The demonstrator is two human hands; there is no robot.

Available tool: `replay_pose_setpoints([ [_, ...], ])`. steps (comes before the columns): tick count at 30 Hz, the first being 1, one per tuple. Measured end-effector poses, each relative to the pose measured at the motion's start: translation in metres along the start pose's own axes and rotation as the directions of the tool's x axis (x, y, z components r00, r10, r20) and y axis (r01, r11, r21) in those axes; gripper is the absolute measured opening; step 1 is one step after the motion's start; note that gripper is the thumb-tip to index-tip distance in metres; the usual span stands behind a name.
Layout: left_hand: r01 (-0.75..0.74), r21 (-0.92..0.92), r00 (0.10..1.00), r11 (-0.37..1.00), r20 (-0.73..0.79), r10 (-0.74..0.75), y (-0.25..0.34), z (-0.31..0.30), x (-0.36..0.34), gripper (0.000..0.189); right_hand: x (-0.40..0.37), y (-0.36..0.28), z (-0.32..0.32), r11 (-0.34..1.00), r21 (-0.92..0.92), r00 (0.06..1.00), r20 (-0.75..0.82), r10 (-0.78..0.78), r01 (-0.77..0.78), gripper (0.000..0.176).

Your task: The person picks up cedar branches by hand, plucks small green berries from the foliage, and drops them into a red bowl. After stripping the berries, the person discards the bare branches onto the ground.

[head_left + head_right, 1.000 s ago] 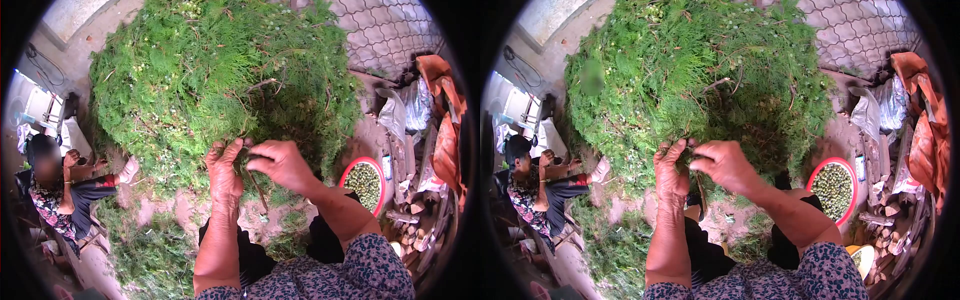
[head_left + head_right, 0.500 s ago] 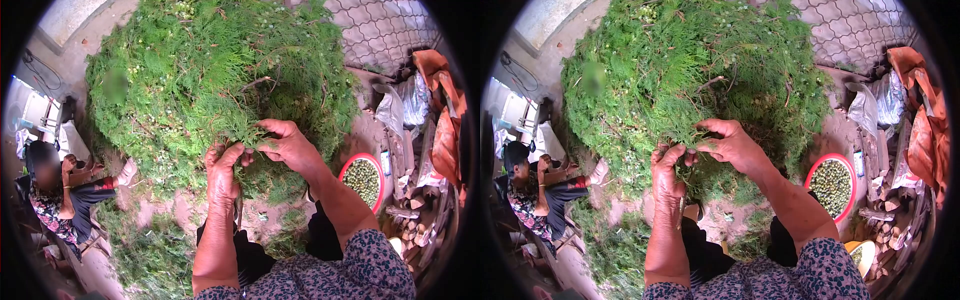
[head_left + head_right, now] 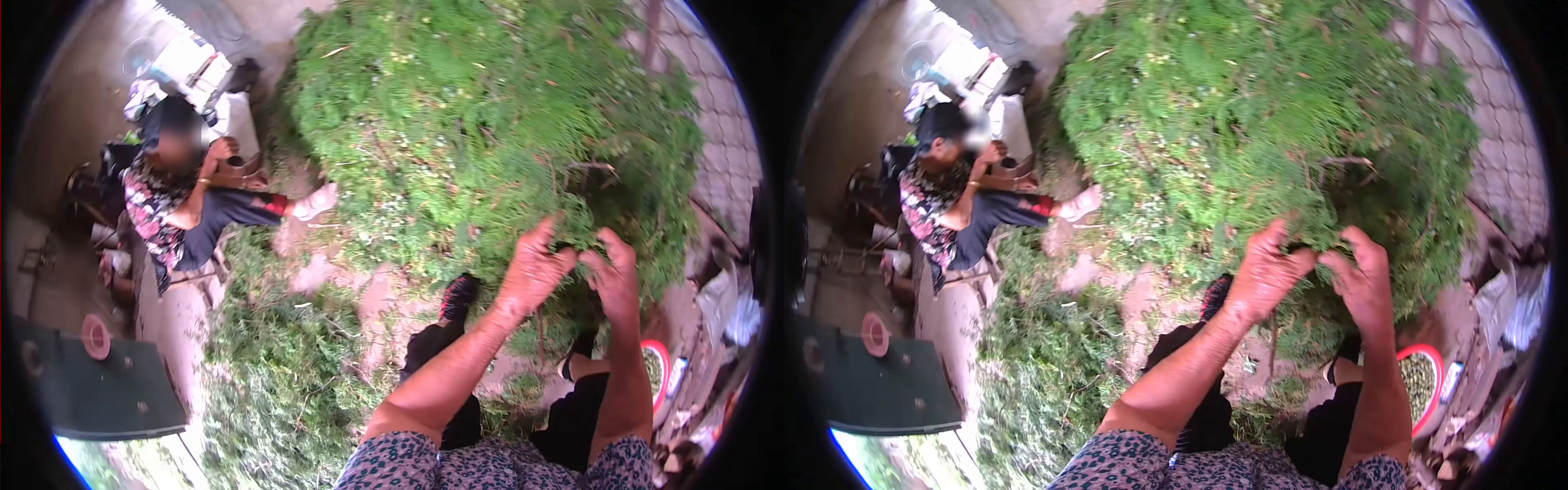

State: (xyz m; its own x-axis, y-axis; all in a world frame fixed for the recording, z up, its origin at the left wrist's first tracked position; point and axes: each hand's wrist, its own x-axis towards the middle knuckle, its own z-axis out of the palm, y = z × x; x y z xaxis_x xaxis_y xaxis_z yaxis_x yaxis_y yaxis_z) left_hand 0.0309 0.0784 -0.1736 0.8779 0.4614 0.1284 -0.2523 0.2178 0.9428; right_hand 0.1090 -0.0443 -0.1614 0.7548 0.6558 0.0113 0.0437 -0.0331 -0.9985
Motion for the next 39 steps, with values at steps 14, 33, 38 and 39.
replay_pose_setpoints([
  [14,0.245,-0.378,0.961,0.893,-0.026,-0.275,0.009,-0.017,0.000,0.024,-0.003,0.024,-0.030,0.715,-0.335,0.789,0.301,-0.536,0.613,0.033],
  [33,0.151,-0.242,0.952,0.958,-0.225,-0.206,0.002,-0.006,0.004,0.015,0.009,-0.001,-0.029,0.721,0.684,0.984,-0.029,0.178,-0.110,0.015],
  [38,0.304,-0.395,0.854,0.867,-0.290,-0.432,0.006,0.002,0.004,0.014,0.008,0.004,-0.013,0.753,0.656,0.992,-0.057,0.110,-0.046,0.012],
  [39,0.334,-0.426,0.854,0.841,-0.240,-0.461,0.009,0.005,0.004,0.014,0.007,0.004,-0.008,0.786,0.617,0.993,-0.069,0.094,-0.032,0.012],
])
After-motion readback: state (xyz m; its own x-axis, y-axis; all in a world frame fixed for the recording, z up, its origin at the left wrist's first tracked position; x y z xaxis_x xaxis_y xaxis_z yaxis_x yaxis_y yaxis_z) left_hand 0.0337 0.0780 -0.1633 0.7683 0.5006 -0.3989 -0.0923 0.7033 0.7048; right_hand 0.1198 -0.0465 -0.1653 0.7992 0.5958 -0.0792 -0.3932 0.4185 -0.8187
